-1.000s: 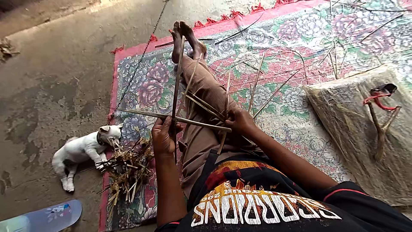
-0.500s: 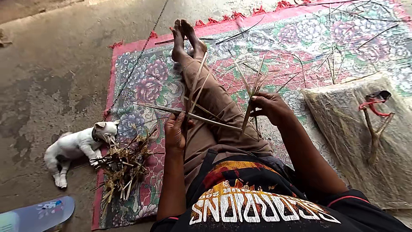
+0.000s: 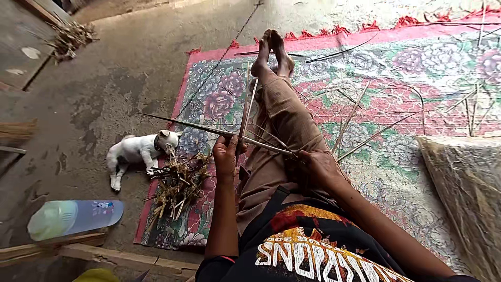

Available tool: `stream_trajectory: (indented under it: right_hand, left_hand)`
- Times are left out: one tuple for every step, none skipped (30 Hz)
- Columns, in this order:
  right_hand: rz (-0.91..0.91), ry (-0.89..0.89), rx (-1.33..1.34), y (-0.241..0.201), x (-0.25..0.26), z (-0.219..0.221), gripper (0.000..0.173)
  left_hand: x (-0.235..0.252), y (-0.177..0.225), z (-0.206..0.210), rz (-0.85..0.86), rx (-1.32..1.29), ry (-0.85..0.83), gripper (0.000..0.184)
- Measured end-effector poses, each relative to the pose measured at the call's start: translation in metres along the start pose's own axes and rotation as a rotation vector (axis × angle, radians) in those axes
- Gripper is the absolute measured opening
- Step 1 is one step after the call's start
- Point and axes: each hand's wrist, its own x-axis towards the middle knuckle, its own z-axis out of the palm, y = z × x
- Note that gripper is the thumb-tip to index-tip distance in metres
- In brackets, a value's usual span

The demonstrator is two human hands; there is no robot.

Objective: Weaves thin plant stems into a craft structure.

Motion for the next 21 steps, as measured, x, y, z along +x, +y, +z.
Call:
stream_trajectory:
  right_hand:
    - [0.003, 0.004, -0.016, -0.003, -0.001, 0.002, 0.031]
    - [0.012, 0.007, -0.039, -0.006, -0.001, 0.003, 0.033]
    - [0.019, 0.011, -0.071, -0.008, 0.000, 0.005, 0.034]
    - [0.016, 0.020, -0.099, -0.010, 0.001, 0.006, 0.034]
    - [0.010, 0.032, -0.112, -0.010, 0.003, 0.008, 0.033]
    - [0.002, 0.047, -0.101, -0.009, 0.003, 0.009, 0.031]
    - [-0.004, 0.070, -0.046, -0.006, 0.004, 0.009, 0.029]
    - [-0.007, 0.101, 0.060, 0.001, 0.006, 0.010, 0.027]
    - [-0.003, 0.141, 0.205, 0.009, 0.008, 0.009, 0.025]
    - [-0.003, 0.204, 0.383, 0.019, 0.009, 0.008, 0.022]
    - [-0.013, 0.285, 0.579, 0.030, 0.009, 0.007, 0.018]
    - [-0.035, 0.366, 0.784, 0.039, 0.009, 0.005, 0.016]
    - [-0.064, 0.459, 0.983, 0.047, 0.006, 0.000, 0.014]
    - [-0.083, 0.553, 1.143, 0.052, 0.001, -0.010, 0.013]
    - [-0.095, 0.646, 1.246, 0.054, -0.005, -0.023, 0.013]
    - [-0.108, 0.733, 1.311, 0.055, -0.013, -0.036, 0.012]
    - [-0.123, 0.798, 1.352, 0.054, -0.022, -0.049, 0.012]
    - [-0.129, 0.838, 1.370, 0.052, -0.031, -0.061, 0.012]
    - [-0.134, 0.856, 1.381, 0.050, -0.038, -0.070, 0.012]
    - [-0.141, 0.856, 1.402, 0.048, -0.043, -0.074, 0.012]
    - [-0.150, 0.843, 1.427, 0.046, -0.046, -0.076, 0.011]
  left_hand:
    - [0.000, 0.002, 0.000, 0.004, -0.002, 0.006, 0.006]
    - [0.001, 0.003, 0.000, 0.003, 0.001, 0.011, 0.006]
    - [0.002, 0.003, 0.000, 0.000, -0.001, 0.014, 0.006]
    - [0.002, 0.002, -0.001, 0.000, -0.004, 0.018, 0.006]
    - [0.003, 0.001, -0.002, -0.001, -0.007, 0.022, 0.006]
    - [0.004, 0.001, -0.003, -0.003, -0.017, 0.030, 0.006]
    - [0.004, 0.001, -0.005, -0.004, -0.025, 0.036, 0.007]
    - [0.005, 0.002, -0.006, -0.004, -0.037, 0.042, 0.007]
    - [0.006, 0.004, -0.008, -0.008, -0.045, 0.047, 0.007]
    - [0.007, 0.006, -0.011, -0.013, -0.056, 0.057, 0.008]
    - [0.007, 0.008, -0.012, -0.023, -0.072, 0.071, 0.010]
    - [0.008, 0.012, -0.013, -0.034, -0.084, 0.083, 0.011]
    - [0.009, 0.014, -0.011, -0.045, -0.098, 0.088, 0.013]
    - [0.010, 0.016, -0.007, -0.057, -0.102, 0.083, 0.015]
    - [0.011, 0.016, 0.001, -0.075, -0.102, 0.066, 0.017]
    - [0.011, 0.014, 0.010, -0.104, -0.107, 0.038, 0.018]
    - [0.010, 0.009, 0.021, -0.137, -0.114, -0.005, 0.019]
    - [0.008, 0.004, 0.035, -0.169, -0.126, -0.056, 0.018]
    - [0.005, -0.003, 0.048, -0.207, -0.134, -0.117, 0.018]
    - [0.001, -0.012, 0.061, -0.257, -0.130, -0.180, 0.016]
    - [-0.003, -0.022, 0.072, -0.326, -0.105, -0.245, 0.015]
